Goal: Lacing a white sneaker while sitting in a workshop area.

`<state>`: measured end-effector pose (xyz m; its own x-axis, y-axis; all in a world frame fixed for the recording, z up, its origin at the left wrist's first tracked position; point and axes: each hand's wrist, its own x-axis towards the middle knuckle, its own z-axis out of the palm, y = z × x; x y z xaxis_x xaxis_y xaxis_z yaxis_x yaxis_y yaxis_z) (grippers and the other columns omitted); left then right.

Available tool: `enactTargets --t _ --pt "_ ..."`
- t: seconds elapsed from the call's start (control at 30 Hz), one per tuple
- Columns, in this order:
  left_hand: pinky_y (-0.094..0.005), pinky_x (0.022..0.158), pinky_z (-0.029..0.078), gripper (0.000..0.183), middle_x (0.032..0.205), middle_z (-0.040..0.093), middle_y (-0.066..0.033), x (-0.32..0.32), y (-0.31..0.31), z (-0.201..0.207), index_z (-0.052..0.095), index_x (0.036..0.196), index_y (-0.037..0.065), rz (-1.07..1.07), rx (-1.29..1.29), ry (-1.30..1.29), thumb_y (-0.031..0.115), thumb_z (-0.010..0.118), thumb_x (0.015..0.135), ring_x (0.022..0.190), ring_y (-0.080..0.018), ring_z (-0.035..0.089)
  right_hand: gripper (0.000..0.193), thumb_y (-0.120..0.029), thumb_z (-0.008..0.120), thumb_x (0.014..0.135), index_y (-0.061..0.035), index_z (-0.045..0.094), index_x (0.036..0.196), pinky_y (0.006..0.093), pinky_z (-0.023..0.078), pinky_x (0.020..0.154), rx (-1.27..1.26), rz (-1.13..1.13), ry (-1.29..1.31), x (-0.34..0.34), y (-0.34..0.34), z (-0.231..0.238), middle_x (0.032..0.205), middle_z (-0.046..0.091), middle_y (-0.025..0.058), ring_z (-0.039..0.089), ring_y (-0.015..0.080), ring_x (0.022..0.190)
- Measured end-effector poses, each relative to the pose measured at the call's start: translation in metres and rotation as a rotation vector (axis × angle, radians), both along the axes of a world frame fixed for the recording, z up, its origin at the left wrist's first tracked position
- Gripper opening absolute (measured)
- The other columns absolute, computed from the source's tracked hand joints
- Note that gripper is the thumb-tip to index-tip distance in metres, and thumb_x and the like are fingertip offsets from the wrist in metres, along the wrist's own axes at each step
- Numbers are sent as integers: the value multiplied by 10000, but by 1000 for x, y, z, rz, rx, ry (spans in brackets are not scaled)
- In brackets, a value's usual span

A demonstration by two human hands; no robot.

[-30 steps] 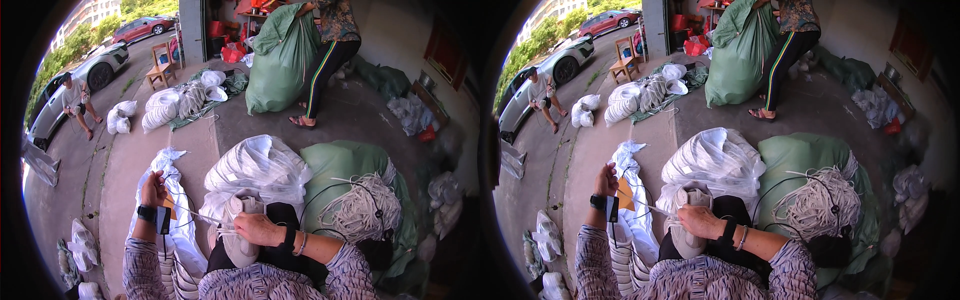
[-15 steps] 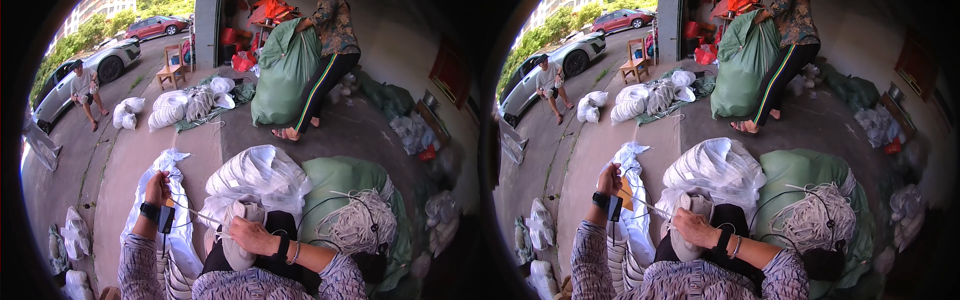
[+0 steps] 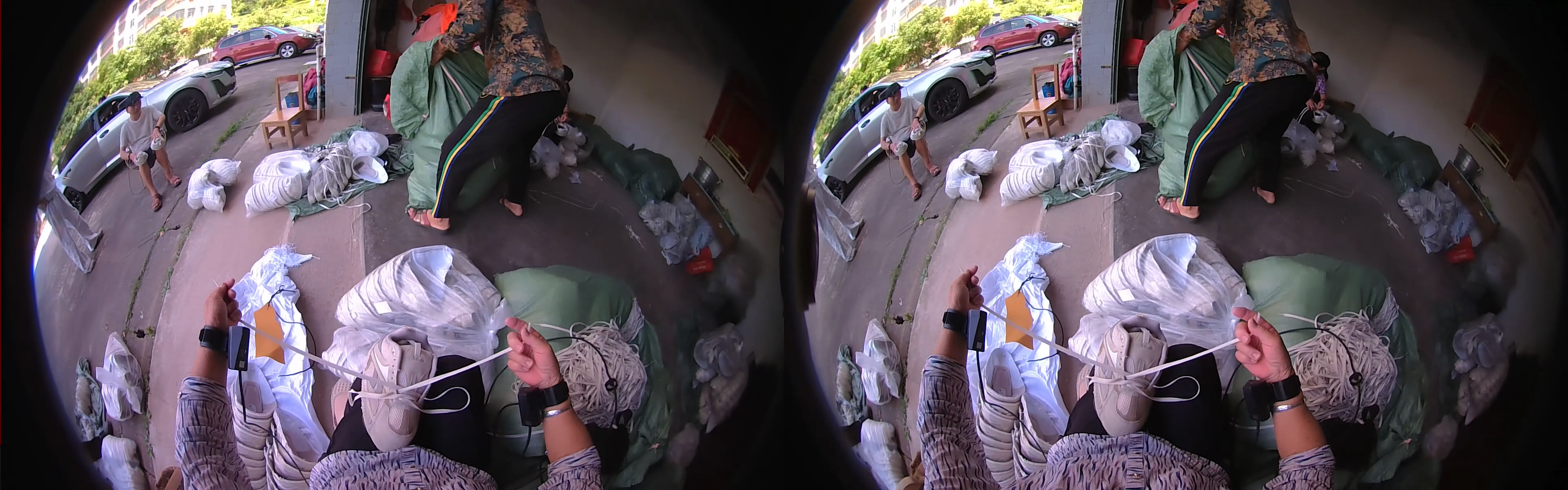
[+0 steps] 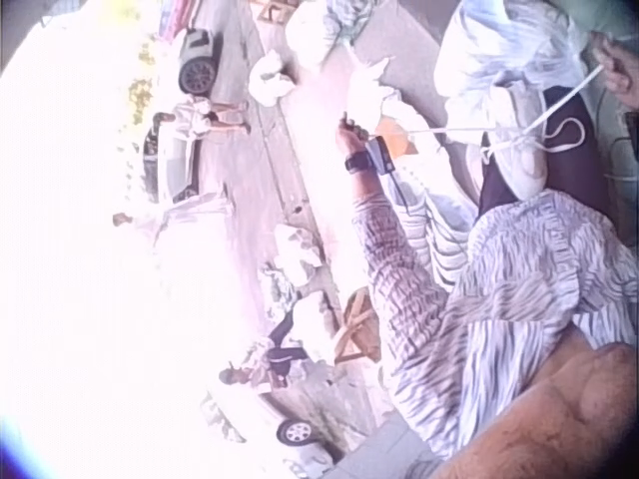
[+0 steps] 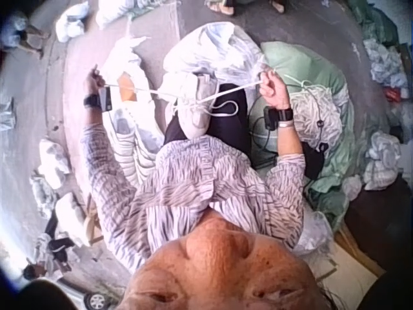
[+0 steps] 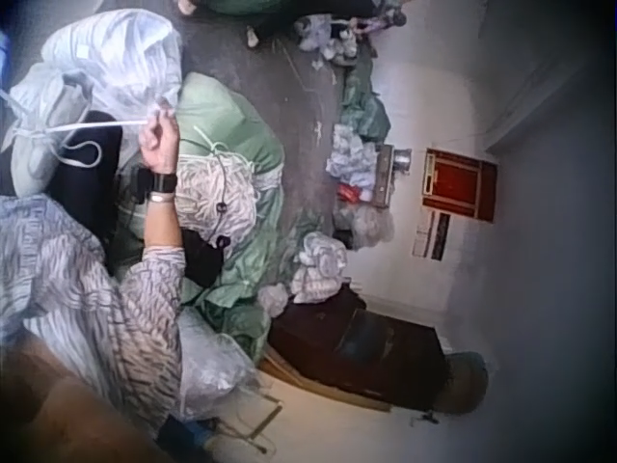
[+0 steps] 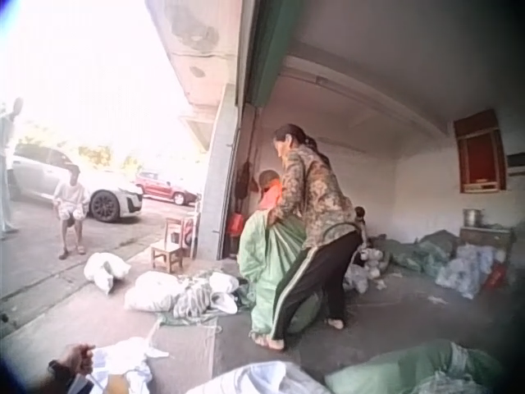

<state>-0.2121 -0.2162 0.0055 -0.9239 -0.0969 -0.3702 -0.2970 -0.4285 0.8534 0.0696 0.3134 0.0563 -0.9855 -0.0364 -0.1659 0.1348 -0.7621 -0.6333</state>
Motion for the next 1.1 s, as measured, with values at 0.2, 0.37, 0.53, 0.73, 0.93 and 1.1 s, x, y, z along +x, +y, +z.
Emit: enactTargets --t 0.2,0.37,0.53,0.73,0.93,1.1 --pt "-224 342 207 299 561 429 72 5 20 -8 565 869 145 -41 -103 -50 384 397 935 380 -56 294 238 -196 430 948 -69 532 1121 230 285 356 196 -211 -141 41 54 -32 559 432 -16 329 76 354" --pt "-231 362 237 375 494 385 75 -32 -76 26 569 789 133 302 -232 131 420 384 944 382 -58 327 138 -162 482 911 -72 581 948 224 309 366 -34 -847 -237 95 189 -75 538 393 -56 353 60 385" --pt "-190 357 203 296 500 366 89 -12 -78 60 622 837 101 444 -438 320 363 508 915 399 -8 298 227 -285 564 882 -67 566 947 273 442 567 220 -1218 -314 145 234 -79 722 528 9 502 131 613" --pt "-242 587 457 115 723 625 -49 143 148 45 669 846 46 -758 -846 746 159 657 830 633 -137 588 159 -164 558 884 -18 599 931 173 412 479 933 -99 -176 35 2 -30 673 565 12 498 61 512" --pt "-324 558 488 167 695 552 -21 199 213 25 615 833 126 -949 -1241 1223 229 695 729 661 -208 593 202 -177 638 788 -59 567 936 418 462 577 1627 230 135 9 -101 -30 672 601 169 612 338 659" --pt "-331 566 493 170 745 534 -35 195 212 33 570 794 113 -1005 -1305 1310 209 687 716 709 -213 587 207 -178 611 809 1 577 712 351 433 535 1594 150 156 -4 -80 -22 602 568 125 556 223 552"
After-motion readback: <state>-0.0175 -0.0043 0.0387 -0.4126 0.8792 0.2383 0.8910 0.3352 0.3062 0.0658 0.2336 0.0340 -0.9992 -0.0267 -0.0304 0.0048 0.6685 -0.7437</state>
